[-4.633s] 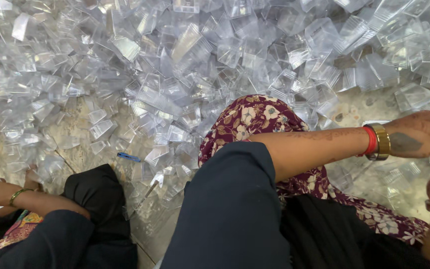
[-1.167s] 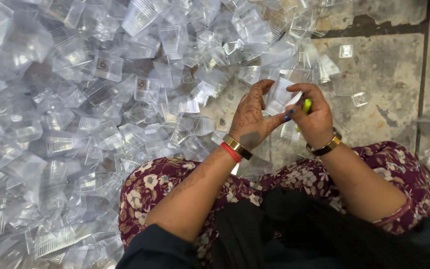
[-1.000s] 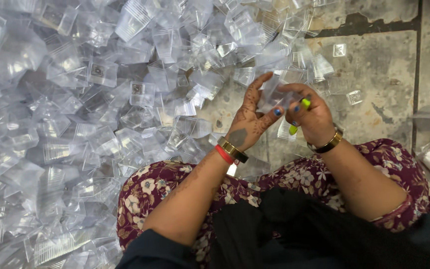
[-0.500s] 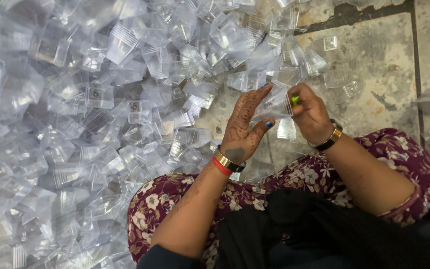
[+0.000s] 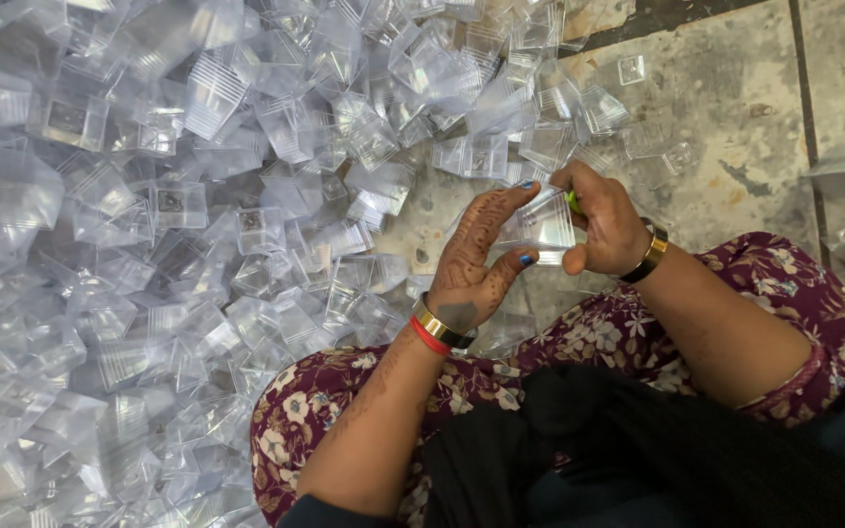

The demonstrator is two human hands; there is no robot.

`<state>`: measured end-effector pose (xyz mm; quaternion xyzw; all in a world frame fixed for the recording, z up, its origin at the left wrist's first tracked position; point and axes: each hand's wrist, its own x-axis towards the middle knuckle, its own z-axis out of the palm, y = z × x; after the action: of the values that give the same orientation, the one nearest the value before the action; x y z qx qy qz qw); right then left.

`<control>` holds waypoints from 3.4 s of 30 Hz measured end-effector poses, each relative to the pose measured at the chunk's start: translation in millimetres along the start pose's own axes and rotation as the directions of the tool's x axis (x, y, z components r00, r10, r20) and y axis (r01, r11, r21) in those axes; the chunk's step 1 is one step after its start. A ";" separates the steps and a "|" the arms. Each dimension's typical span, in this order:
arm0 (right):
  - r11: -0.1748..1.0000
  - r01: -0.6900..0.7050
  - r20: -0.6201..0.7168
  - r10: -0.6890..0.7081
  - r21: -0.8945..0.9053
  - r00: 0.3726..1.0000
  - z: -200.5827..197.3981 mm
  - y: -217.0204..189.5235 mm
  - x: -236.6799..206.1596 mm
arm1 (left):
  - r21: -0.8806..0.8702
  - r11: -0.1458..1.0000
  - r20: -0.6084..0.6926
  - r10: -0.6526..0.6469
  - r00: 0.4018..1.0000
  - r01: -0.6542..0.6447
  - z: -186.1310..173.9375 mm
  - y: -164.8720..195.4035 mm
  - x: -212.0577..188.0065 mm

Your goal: The person sits on the floor of a workshop surrounded by a large pile of small clear plastic cups and nests them one by one into stacks by hand, adding each cup to the stack held in the other hand and setting completed stacks aside. Other workers on the floor perform the same cup-stacking work nearby.

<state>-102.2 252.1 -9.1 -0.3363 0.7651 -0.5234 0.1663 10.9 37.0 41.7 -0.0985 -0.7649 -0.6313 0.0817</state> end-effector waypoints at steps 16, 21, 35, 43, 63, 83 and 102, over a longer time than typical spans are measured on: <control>0.969 0.167 0.032 -0.163 -0.183 0.986 1.4 11.4 0.0 | 0.192 0.981 -0.024 -0.038 0.999 0.042 -1.2 9.2 -0.6; 0.948 0.182 0.019 -0.183 -0.262 0.983 4.7 12.3 -2.6 | 0.169 0.981 -0.036 -0.088 0.995 0.093 -2.7 8.9 1.1; 0.916 0.226 -0.026 -0.249 -0.332 0.968 10.8 7.6 -3.0 | 0.203 0.974 -0.066 -0.085 0.994 0.097 -2.0 6.7 -0.2; 0.929 0.178 -0.086 -0.217 -0.326 0.972 16.7 1.7 -3.6 | 0.181 0.972 -0.150 -0.122 0.981 0.148 2.9 -3.7 1.5; 0.962 -0.259 0.187 0.239 0.087 0.953 54.5 -0.5 8.2 | -0.293 0.919 -0.450 -0.377 0.809 0.265 5.6 -27.0 9.7; 0.956 -0.053 -0.042 0.068 0.289 0.997 41.3 -7.1 11.0 | -0.318 0.858 -0.111 -0.457 0.883 0.404 15.8 -46.1 6.5; 0.142 -0.271 0.228 0.266 0.952 0.937 22.4 3.1 19.7 | 0.729 0.169 -0.479 -0.566 0.670 0.663 -60.6 -95.3 21.9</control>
<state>-103.8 223.8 -18.8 -0.0141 0.3075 -0.8475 0.4324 -34.4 -39.0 -31.9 0.3047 -0.9370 -0.1343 -0.1057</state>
